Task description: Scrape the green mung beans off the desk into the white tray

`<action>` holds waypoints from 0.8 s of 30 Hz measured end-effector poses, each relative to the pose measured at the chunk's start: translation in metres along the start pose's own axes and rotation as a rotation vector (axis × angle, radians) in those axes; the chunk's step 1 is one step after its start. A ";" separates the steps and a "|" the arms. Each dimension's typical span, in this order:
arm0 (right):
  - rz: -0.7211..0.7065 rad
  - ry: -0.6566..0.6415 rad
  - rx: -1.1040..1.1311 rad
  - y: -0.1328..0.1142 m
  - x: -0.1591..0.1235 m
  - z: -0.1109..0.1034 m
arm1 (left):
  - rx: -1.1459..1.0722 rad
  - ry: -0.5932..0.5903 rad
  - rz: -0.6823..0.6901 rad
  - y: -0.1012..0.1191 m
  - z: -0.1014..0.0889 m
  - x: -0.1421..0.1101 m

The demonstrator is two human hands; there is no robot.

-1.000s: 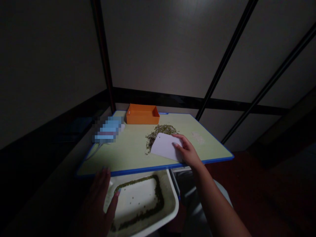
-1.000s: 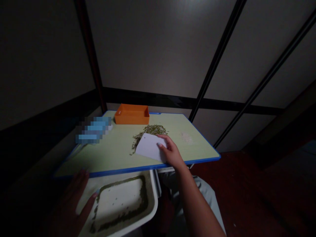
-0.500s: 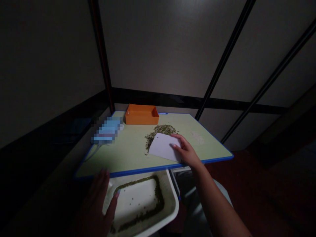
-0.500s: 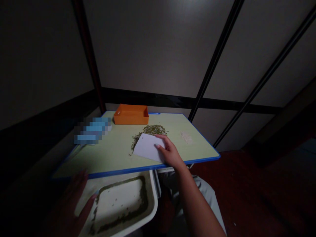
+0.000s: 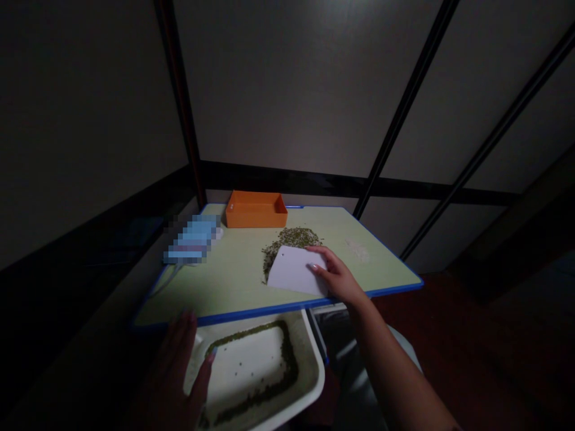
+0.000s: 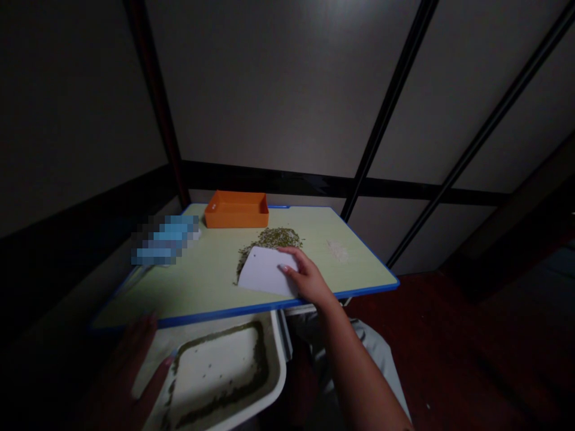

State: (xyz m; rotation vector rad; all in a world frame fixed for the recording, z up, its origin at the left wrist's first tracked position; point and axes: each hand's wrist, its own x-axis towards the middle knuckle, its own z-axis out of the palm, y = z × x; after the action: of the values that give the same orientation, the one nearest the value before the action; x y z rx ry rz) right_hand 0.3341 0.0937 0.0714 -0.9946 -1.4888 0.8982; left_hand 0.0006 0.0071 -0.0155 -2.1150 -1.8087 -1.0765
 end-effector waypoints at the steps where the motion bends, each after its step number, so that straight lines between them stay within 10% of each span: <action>1: 0.000 -0.003 0.006 0.000 0.000 0.000 | -0.004 -0.006 0.000 0.000 0.000 0.000; 24: -0.028 0.004 -0.003 0.003 0.001 0.001 | 0.015 0.003 0.025 0.001 -0.002 0.000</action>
State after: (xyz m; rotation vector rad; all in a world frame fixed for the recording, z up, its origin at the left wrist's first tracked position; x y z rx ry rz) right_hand 0.3330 0.0959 0.0692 -0.9752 -1.4975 0.8740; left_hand 0.0005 0.0061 -0.0139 -2.1207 -1.7791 -1.0559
